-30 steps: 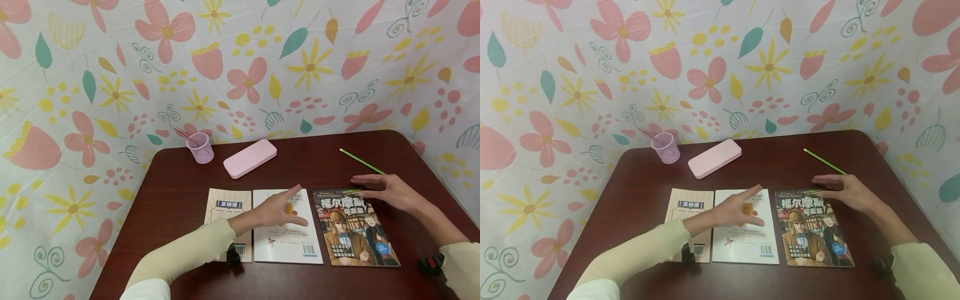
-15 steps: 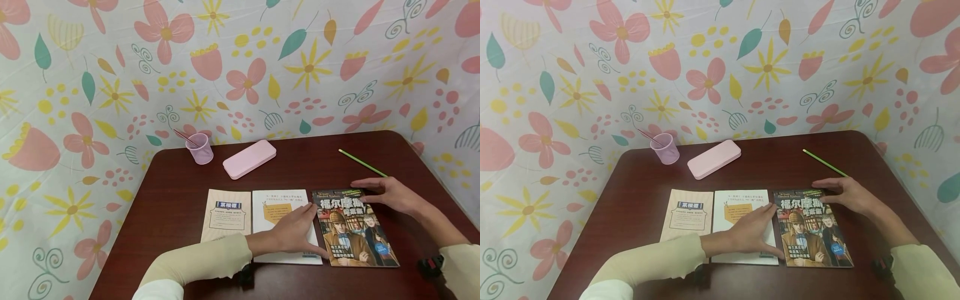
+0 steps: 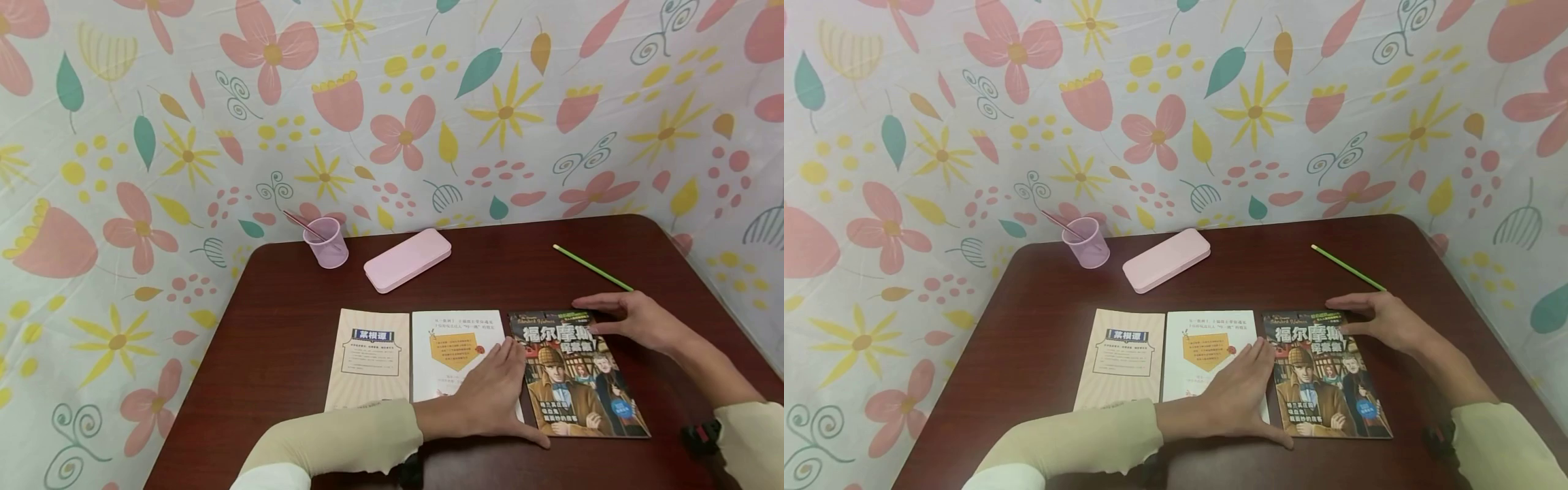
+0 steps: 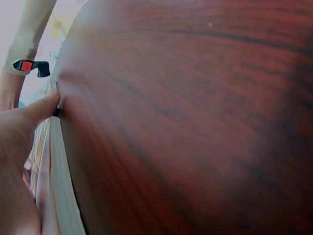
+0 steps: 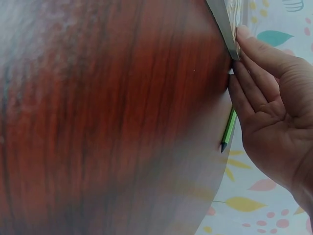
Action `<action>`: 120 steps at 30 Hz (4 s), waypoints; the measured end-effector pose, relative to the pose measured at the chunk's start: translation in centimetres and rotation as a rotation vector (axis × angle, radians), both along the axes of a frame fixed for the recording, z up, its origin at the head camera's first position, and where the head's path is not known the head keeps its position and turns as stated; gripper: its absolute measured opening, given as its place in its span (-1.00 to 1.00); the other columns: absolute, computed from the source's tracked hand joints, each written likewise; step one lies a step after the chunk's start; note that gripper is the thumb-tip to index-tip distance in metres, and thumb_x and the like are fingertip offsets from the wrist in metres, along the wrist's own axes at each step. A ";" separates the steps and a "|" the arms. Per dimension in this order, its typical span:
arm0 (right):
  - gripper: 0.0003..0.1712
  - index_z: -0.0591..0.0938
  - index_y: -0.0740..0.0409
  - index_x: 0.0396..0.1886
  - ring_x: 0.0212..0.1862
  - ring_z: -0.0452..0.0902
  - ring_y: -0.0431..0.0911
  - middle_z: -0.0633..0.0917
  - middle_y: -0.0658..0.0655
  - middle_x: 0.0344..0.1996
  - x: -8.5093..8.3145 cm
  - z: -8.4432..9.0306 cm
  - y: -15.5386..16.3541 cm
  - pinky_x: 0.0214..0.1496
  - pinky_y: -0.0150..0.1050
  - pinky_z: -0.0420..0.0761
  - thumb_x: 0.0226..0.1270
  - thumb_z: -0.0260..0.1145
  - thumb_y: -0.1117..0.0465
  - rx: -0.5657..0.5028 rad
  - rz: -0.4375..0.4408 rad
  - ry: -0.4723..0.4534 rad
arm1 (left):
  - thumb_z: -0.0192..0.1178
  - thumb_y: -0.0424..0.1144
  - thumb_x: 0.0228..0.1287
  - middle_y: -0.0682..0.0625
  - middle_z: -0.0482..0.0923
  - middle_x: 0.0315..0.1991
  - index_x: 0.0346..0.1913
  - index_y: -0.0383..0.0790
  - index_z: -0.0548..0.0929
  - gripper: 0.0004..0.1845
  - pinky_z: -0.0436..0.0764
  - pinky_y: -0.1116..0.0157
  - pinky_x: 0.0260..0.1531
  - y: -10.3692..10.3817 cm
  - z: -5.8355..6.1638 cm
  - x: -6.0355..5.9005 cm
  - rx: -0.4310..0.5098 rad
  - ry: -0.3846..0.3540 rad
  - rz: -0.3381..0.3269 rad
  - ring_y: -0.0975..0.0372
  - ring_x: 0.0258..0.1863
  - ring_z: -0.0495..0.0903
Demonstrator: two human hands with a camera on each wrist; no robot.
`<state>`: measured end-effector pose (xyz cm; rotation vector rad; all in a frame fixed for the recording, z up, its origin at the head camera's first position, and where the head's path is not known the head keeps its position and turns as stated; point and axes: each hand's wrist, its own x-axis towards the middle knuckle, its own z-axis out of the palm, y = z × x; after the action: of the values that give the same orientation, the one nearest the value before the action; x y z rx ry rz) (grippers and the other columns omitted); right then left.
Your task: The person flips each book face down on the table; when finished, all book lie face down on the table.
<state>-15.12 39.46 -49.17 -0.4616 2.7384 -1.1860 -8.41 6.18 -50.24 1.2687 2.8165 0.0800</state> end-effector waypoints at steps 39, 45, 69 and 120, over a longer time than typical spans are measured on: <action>-0.45 0.68 0.28 0.30 -0.06 0.75 -0.27 0.74 0.34 0.16 -0.1 0.0 0.2 -0.16 -0.38 0.72 0.32 0.54 0.37 -0.057 0.041 0.034 | 0.56 -0.14 0.29 -0.04 -0.42 0.72 0.68 0.09 -0.53 0.43 0.22 0.41 0.48 0.0 0.4 0.3 0.713 -0.835 -0.012 0.34 0.57 0.07; -0.46 0.68 0.29 0.29 -0.05 0.75 -0.27 0.74 0.36 0.16 -0.1 0.1 0.2 -0.17 -0.36 0.73 0.32 0.54 0.36 -0.059 0.037 0.009 | 0.54 -0.24 0.31 -0.05 0.11 0.64 0.73 -0.02 -0.38 0.33 0.43 0.51 0.29 0.0 0.6 0.6 0.743 -0.912 0.018 0.40 0.41 0.38; -0.40 0.66 0.25 0.36 0.06 0.52 -0.60 0.70 0.33 0.23 -0.3 0.1 0.3 -0.16 -0.43 0.67 0.33 0.57 0.29 0.006 -0.014 0.037 | 0.43 -0.36 0.40 -0.06 0.51 0.41 0.73 -0.19 0.00 0.02 0.62 0.55 -0.02 -0.7 0.4 0.3 0.764 -1.064 0.051 0.47 0.00 0.71; -0.54 0.69 0.19 0.35 -0.01 0.72 -0.23 0.80 0.00 0.12 0.1 6.5 -0.3 -0.18 -0.40 0.71 0.62 0.12 0.50 -1.218 -0.240 -0.199 | 0.11 -0.28 0.68 -0.06 0.59 0.37 0.47 -0.20 0.58 -0.58 0.52 0.48 0.23 -4.6 3.3 -3.3 0.959 0.027 -0.118 0.42 0.37 0.45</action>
<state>-15.00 39.19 -42.66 -0.0632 1.6317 -2.6778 -11.69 1.59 -46.98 1.5188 2.7420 1.5492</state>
